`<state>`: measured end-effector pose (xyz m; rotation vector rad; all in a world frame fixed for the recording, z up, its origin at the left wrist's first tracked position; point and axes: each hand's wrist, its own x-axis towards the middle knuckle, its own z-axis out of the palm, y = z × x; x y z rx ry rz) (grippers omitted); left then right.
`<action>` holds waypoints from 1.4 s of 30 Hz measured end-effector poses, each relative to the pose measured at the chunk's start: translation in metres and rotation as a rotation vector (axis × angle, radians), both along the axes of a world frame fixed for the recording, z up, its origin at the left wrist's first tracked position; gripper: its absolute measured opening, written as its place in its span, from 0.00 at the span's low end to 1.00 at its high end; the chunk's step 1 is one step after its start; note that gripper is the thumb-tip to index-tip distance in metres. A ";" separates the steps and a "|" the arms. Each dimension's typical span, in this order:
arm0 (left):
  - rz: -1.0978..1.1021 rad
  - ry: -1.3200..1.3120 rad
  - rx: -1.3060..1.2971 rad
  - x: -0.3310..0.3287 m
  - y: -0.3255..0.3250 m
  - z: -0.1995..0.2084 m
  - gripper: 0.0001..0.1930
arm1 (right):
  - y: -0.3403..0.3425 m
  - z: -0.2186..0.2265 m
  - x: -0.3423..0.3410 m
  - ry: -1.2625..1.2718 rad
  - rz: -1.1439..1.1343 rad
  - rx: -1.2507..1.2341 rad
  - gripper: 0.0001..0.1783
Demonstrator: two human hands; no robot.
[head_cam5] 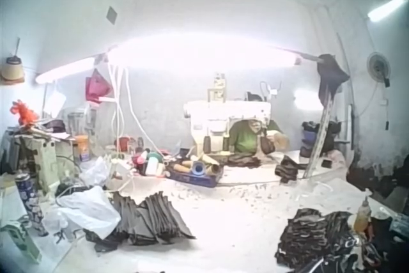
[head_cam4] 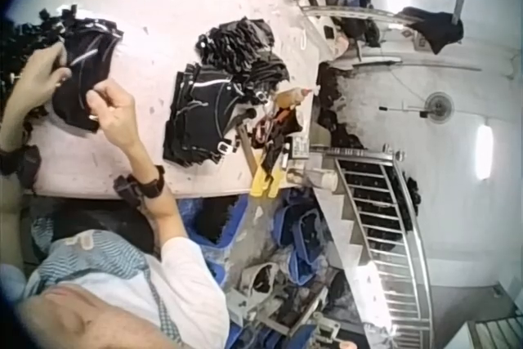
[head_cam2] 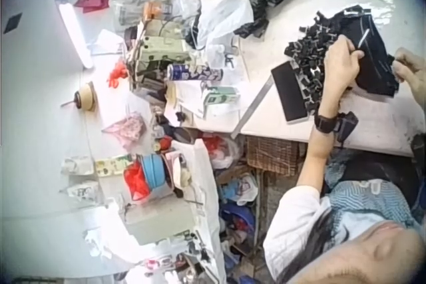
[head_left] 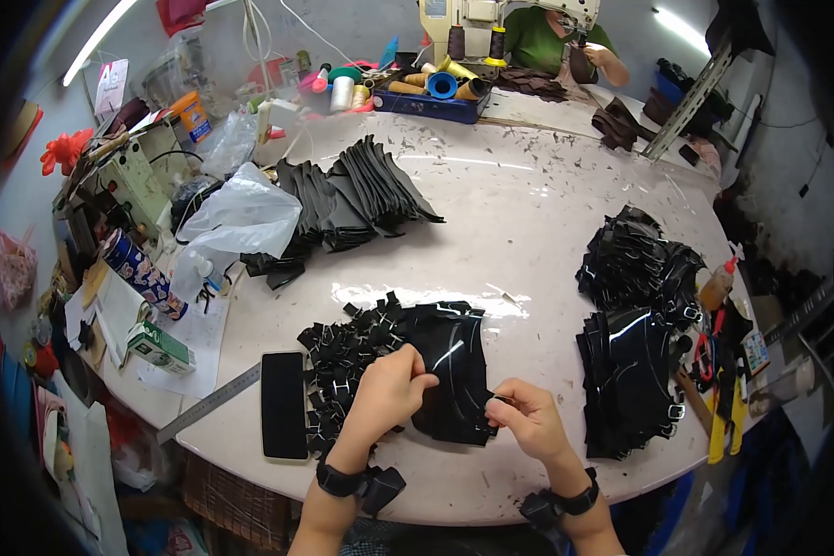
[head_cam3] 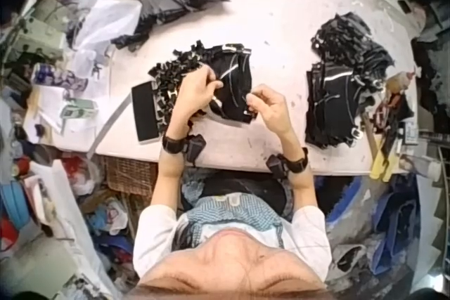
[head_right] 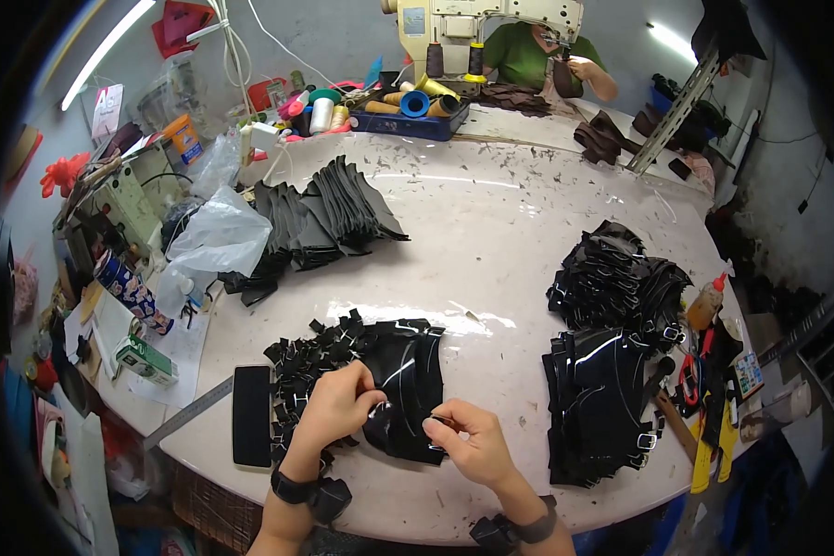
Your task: Manually aligning and attaching straps, clips, and buckled elements to patent black leather shoe or boot upper components.
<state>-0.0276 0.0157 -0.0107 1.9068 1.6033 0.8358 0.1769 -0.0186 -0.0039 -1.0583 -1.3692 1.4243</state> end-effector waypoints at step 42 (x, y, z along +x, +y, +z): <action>-0.390 -0.893 -0.198 0.023 -0.014 0.035 0.17 | 0.001 0.019 0.003 -0.222 0.003 0.469 0.05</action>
